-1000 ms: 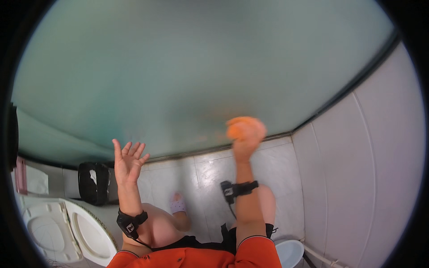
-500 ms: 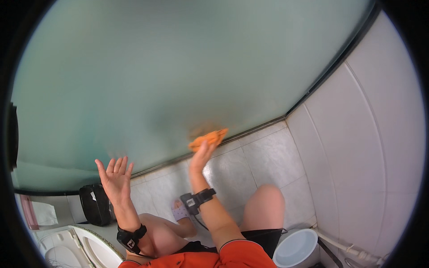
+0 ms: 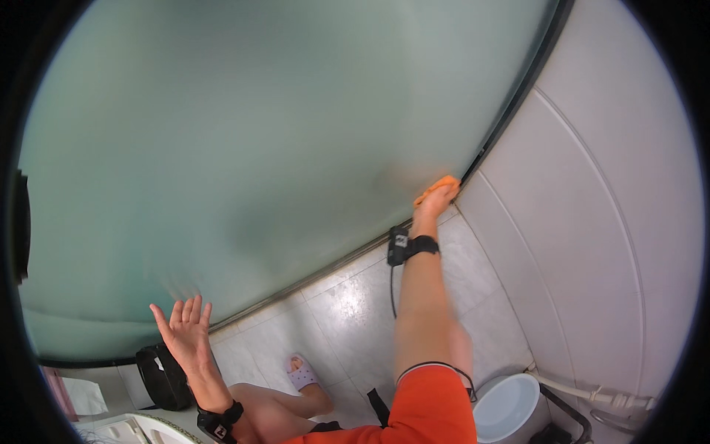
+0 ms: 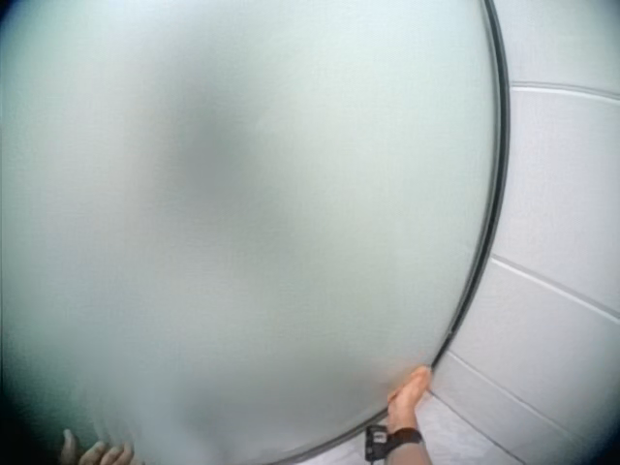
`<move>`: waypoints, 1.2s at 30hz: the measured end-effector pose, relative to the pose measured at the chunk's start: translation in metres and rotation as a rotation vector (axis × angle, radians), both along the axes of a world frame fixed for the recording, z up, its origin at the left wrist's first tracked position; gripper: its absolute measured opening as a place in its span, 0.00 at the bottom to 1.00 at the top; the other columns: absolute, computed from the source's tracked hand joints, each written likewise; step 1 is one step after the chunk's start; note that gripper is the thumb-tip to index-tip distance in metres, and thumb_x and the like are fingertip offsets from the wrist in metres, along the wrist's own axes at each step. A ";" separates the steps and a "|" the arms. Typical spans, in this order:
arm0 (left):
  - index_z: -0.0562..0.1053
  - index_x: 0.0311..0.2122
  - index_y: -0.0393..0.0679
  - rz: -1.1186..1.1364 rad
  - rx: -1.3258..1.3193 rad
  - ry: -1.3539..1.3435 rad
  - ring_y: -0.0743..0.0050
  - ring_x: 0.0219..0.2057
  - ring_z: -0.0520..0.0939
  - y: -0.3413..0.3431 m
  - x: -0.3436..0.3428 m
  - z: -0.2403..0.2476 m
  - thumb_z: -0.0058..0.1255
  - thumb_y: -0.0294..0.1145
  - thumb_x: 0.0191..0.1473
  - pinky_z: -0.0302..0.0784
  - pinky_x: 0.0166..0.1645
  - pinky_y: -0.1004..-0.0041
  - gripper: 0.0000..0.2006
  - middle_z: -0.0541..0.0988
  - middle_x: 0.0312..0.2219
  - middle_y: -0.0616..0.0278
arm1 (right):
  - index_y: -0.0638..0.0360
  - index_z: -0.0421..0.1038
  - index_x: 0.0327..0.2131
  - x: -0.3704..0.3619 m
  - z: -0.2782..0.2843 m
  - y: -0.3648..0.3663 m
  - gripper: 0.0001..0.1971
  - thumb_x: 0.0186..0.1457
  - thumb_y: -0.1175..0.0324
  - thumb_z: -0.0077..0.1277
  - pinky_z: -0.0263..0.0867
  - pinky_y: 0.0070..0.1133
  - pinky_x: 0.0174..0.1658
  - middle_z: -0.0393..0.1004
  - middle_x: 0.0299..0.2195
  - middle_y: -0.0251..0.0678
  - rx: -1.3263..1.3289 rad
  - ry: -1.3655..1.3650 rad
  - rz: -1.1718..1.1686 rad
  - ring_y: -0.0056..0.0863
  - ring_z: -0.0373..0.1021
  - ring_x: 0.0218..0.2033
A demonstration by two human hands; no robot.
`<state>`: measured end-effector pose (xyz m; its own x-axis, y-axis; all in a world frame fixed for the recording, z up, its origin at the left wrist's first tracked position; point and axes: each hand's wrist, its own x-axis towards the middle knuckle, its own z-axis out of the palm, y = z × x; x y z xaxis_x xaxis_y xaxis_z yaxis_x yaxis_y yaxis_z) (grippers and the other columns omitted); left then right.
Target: The person wipes the frosted glass panel and handle of a shower door using a cloth.
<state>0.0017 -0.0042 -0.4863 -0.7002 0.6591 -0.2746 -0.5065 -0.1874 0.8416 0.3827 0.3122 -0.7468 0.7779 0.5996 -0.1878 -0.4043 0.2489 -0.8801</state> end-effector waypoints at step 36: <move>0.47 0.53 0.24 0.065 0.077 -0.109 0.45 0.55 0.55 0.013 0.009 -0.007 0.50 0.53 0.47 0.52 0.56 0.48 0.43 0.56 0.47 0.41 | 0.72 0.57 0.46 -0.111 -0.045 -0.083 0.21 0.53 0.64 0.31 0.55 0.32 0.52 0.61 0.47 0.56 -0.338 -0.245 0.164 0.46 0.59 0.49</move>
